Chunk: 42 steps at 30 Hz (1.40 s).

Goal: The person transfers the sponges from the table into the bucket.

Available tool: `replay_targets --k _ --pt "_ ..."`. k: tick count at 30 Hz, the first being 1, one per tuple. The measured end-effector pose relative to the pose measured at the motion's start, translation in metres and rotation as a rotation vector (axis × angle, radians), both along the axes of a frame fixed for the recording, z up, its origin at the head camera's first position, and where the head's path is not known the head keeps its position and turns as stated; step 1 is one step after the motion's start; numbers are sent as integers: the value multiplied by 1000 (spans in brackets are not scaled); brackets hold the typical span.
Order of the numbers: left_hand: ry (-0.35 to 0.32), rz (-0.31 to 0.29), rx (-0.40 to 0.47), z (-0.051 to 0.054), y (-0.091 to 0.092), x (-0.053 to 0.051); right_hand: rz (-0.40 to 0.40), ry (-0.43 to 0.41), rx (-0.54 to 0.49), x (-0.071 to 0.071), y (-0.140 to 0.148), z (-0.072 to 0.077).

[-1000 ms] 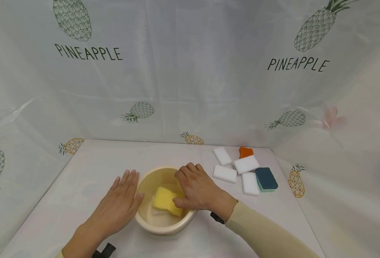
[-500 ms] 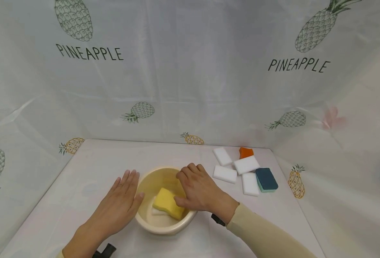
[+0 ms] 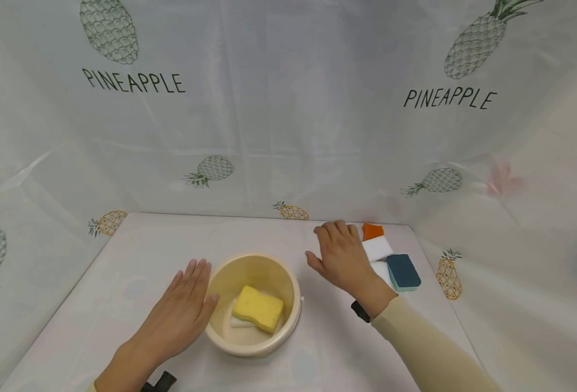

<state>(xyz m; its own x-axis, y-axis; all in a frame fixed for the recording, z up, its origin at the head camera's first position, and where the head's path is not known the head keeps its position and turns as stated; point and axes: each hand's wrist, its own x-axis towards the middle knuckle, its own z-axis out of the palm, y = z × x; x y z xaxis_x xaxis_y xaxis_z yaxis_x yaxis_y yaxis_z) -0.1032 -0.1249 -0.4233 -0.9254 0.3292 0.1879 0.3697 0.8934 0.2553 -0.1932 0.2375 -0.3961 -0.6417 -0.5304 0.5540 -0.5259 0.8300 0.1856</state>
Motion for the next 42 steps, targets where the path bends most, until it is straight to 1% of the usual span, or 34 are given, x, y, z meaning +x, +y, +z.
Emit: replay_targets --k 2,4,7,10,12,17,22,26,31,36,39,42 --pt "2 2 4 0 0 0 -39 7 18 -10 20 -3" --pt "-1 2 8 0 0 0 -78 0 44 -18 40 -10" --pt "-4 1 8 0 -1 0 -122 -35 90 -26 65 -24" --pt "-5 1 13 0 -1 0 -143 -72 152 -31 83 -39" --pt "-2 2 16 0 0 0 -158 -106 197 -32 91 -50" --pt "-4 4 19 -3 -1 -1 -203 -232 283 -35 101 -75" --pt "-14 6 13 -4 -2 -1 -223 -308 320 -38 102 -91" --pt "-26 7 14 -3 -2 -1 -240 -362 319 -41 100 -97" --pt "-32 4 17 -1 -1 0 -271 -409 321 -44 101 -103" --pt "-25 4 13 0 -1 1 -286 -429 311 -45 103 -107" --pt "-25 5 8 -1 -1 0 -281 -439 277 -46 103 -108" --pt "-29 6 4 -2 -1 -1 -272 -442 195 -46 100 -104"
